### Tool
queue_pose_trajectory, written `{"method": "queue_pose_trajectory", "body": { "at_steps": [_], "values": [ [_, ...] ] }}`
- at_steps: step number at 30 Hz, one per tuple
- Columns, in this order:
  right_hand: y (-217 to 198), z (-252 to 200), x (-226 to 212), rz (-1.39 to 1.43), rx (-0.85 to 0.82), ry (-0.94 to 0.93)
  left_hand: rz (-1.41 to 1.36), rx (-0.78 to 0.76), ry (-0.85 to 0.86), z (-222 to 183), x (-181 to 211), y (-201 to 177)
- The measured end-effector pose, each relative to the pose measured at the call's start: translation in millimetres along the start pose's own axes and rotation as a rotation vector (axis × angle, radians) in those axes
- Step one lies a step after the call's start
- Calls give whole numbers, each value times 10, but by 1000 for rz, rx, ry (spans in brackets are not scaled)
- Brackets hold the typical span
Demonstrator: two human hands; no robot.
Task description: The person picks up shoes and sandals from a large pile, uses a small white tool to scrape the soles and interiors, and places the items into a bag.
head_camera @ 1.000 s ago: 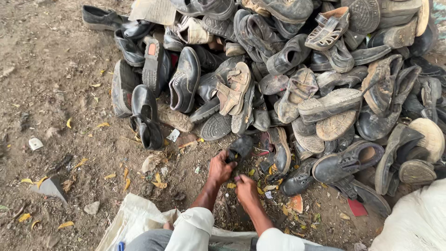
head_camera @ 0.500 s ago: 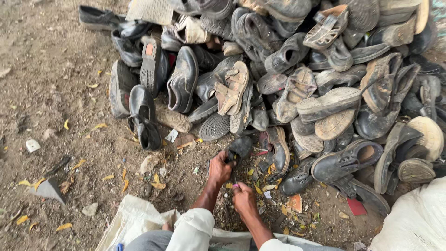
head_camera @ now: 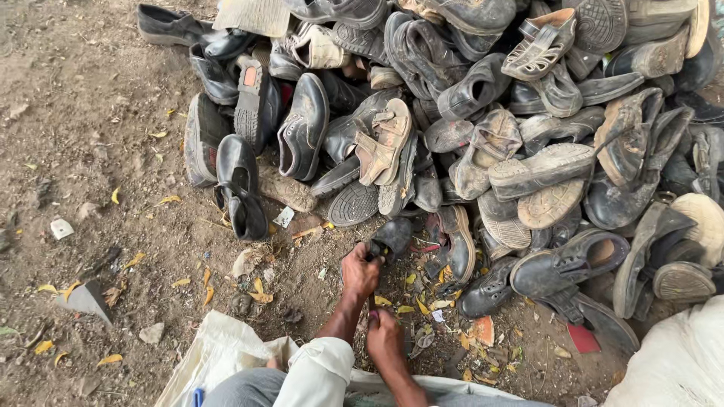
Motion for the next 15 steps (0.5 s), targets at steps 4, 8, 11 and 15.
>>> {"method": "queue_pose_trajectory", "body": {
  "at_steps": [4,8,11,15],
  "values": [
    [27,80,-37,-51,-110,264,91,-133,122,-36,9,-30],
    [-169,179,-121,-124,-206,268,832,-341,756,16,-39,33],
    [-189,169,-60,-116,-152,129,1002,-449,940,-89,-61,-92],
    [-74,269,129,168,-53,81,895,-539,565,-105,131,-207]
  ]
}}
Point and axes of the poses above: each hand's wrist, its own z-axis towards the middle knuckle, its own y-axis out of the palm, x = y × z, the point moved 2 cm from there along z, towards the middle knuckle, and after that the axes turned 10 degrees about x, right-handed, at the moved point
